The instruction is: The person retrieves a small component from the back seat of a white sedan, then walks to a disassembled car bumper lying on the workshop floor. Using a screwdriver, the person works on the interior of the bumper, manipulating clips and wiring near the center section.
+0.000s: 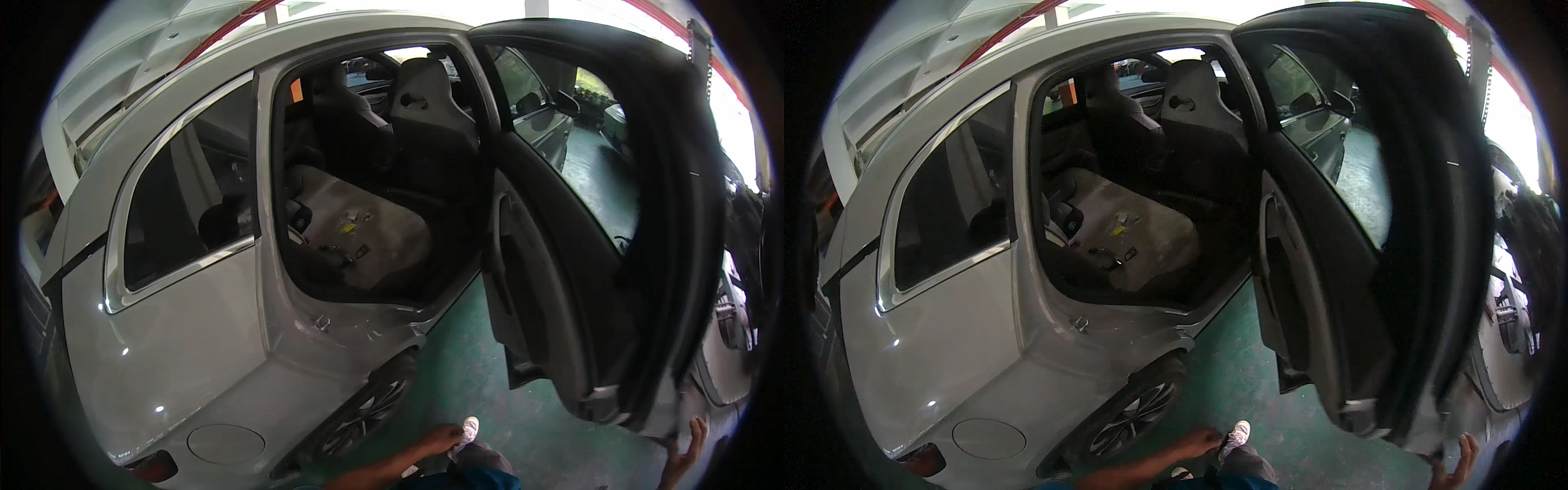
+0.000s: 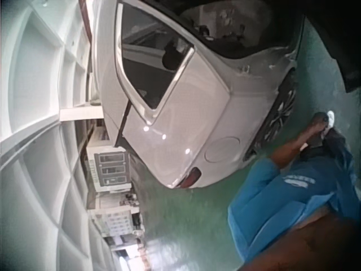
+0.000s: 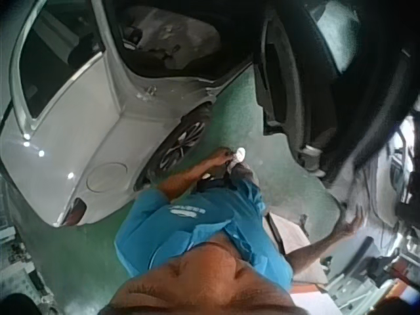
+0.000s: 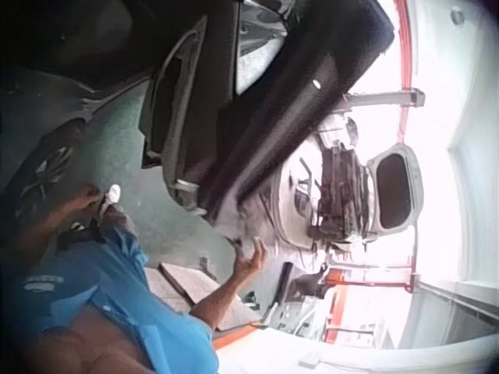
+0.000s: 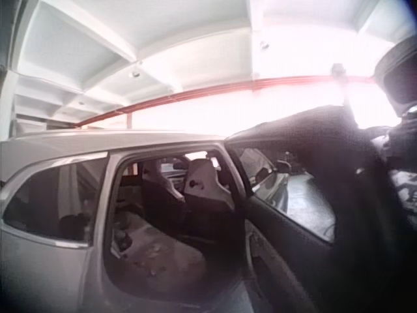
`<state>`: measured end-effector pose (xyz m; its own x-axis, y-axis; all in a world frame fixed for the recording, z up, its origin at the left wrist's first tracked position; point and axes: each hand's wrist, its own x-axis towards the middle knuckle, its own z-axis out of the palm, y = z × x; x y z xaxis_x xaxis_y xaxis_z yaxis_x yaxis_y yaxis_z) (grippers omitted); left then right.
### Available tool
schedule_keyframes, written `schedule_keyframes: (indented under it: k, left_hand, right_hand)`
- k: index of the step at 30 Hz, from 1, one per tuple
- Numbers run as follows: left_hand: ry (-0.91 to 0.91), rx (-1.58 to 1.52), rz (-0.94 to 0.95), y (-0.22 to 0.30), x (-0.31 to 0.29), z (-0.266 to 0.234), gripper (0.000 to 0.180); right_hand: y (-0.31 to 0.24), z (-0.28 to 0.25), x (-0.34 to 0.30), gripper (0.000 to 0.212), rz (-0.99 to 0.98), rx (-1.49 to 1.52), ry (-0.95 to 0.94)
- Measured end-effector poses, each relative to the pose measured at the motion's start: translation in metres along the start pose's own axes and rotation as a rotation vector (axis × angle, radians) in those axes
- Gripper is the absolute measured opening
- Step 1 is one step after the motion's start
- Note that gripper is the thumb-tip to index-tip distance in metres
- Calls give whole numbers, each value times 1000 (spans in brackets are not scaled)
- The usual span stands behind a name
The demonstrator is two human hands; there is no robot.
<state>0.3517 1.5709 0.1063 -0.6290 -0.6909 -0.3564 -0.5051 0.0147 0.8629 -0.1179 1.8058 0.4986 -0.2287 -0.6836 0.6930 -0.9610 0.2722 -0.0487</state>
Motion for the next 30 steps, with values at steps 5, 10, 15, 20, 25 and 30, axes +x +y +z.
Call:
schedule_keyframes:
  k: [5, 10, 15, 20, 25, 30]
  left_hand:
    - [-9, -243, -232, -20, 2, -5, 31]
    - [70, -346, -396, -24, 8, -28, 39]
    - [71, -246, -482, -24, 26, -49, 44]
    - [164, -250, -543, -19, 48, -50, 47]
    - [150, -204, -502, -15, 92, -54, 47]
    - [235, -70, -440, -9, 137, -61, 45]
  right_hand:
    - [208, 110, -28, 28, 461, 590, 187]
    - [317, 176, -36, 41, 808, 627, 372]
    - [284, 276, -27, 41, 988, 612, 197]
    - [219, 385, -20, 40, 1039, 655, -115]
    - [127, 475, -16, 40, 984, 729, -467]
    - [27, 535, -9, 40, 872, 797, -783]
